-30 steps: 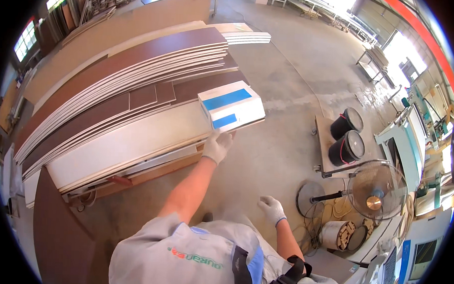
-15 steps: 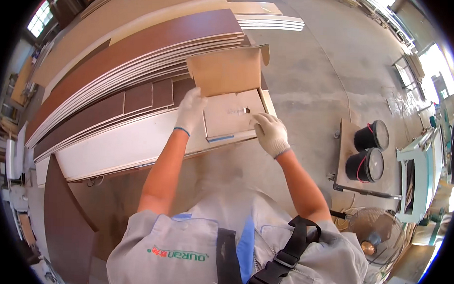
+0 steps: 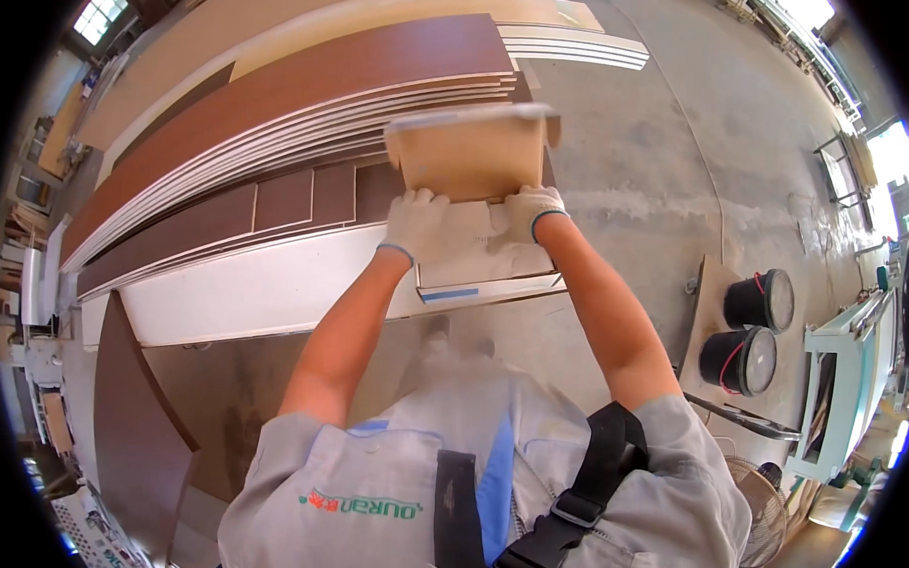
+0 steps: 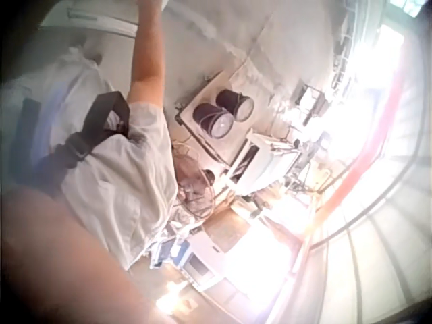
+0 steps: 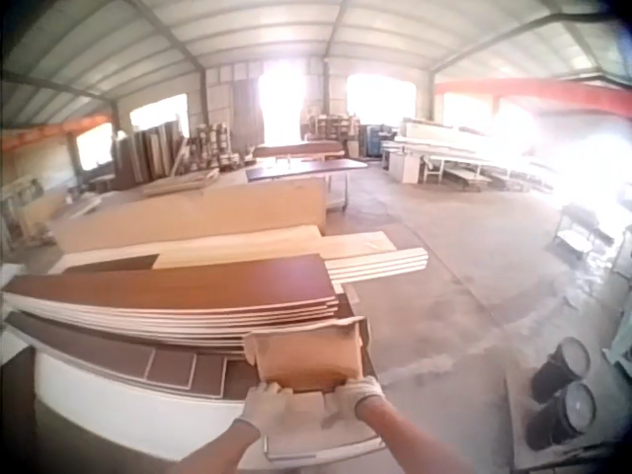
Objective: The person measures a wooden board with a tape measure, retrieves and unboxes hardware from a cardboard box, and measures the hardware with the tape measure before holding it against the board.
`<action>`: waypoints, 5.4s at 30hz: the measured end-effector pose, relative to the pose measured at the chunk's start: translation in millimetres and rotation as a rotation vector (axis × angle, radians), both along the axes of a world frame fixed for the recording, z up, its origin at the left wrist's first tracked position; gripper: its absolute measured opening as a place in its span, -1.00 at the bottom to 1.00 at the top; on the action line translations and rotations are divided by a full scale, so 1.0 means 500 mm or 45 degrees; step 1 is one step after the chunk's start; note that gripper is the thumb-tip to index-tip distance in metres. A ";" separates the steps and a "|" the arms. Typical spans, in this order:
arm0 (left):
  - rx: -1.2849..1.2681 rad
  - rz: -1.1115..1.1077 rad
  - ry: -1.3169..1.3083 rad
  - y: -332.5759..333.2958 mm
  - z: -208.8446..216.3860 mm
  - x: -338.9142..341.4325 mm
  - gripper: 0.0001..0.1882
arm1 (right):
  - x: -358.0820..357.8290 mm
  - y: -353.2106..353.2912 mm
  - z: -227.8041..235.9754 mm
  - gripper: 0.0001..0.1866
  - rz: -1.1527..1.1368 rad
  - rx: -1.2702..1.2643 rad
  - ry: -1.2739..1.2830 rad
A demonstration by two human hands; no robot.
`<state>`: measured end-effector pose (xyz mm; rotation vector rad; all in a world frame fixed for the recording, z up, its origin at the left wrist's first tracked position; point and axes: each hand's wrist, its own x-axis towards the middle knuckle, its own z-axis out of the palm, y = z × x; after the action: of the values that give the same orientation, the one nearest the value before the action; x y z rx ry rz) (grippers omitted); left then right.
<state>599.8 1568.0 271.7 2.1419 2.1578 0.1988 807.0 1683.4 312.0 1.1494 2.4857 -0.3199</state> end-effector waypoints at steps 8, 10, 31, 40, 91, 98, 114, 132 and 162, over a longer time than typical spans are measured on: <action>-0.167 0.107 0.014 0.030 0.046 0.025 -0.23 | 0.016 -0.028 0.001 0.16 0.154 0.141 -0.051; -0.110 0.177 -0.175 0.033 0.040 0.007 -0.29 | 0.031 -0.037 0.007 0.18 0.171 0.108 0.048; -0.964 -0.339 -2.001 -0.229 0.120 0.002 -0.56 | -0.026 -0.134 0.000 -0.35 -0.029 0.308 0.212; -0.082 0.002 -1.070 -0.218 0.079 0.003 -0.49 | 0.174 -0.171 -0.022 -0.49 -0.575 -0.157 0.891; 0.084 0.167 -0.644 -0.108 -0.103 -0.035 -0.36 | 0.169 -0.165 -0.053 -0.49 -0.537 0.277 0.282; -0.213 0.099 -1.144 -0.020 -0.082 -0.105 -0.61 | 0.184 -0.189 -0.124 -0.40 -0.620 0.317 0.593; -0.240 -0.170 0.312 0.038 -0.022 -0.040 -0.85 | 0.186 -0.218 -0.157 -0.49 -0.693 0.395 0.907; 0.748 -0.448 -0.061 -0.001 0.051 -0.029 -0.85 | 0.163 -0.152 -0.057 -0.63 -0.416 0.580 0.878; 0.639 -0.141 -0.809 -0.170 0.013 -0.055 -0.81 | -0.133 -0.048 0.089 -0.25 0.311 -0.844 -0.145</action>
<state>572.3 1483.2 278.2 1.9992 1.7231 1.3253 740.6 1659.5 356.7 0.5680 2.1251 -0.8914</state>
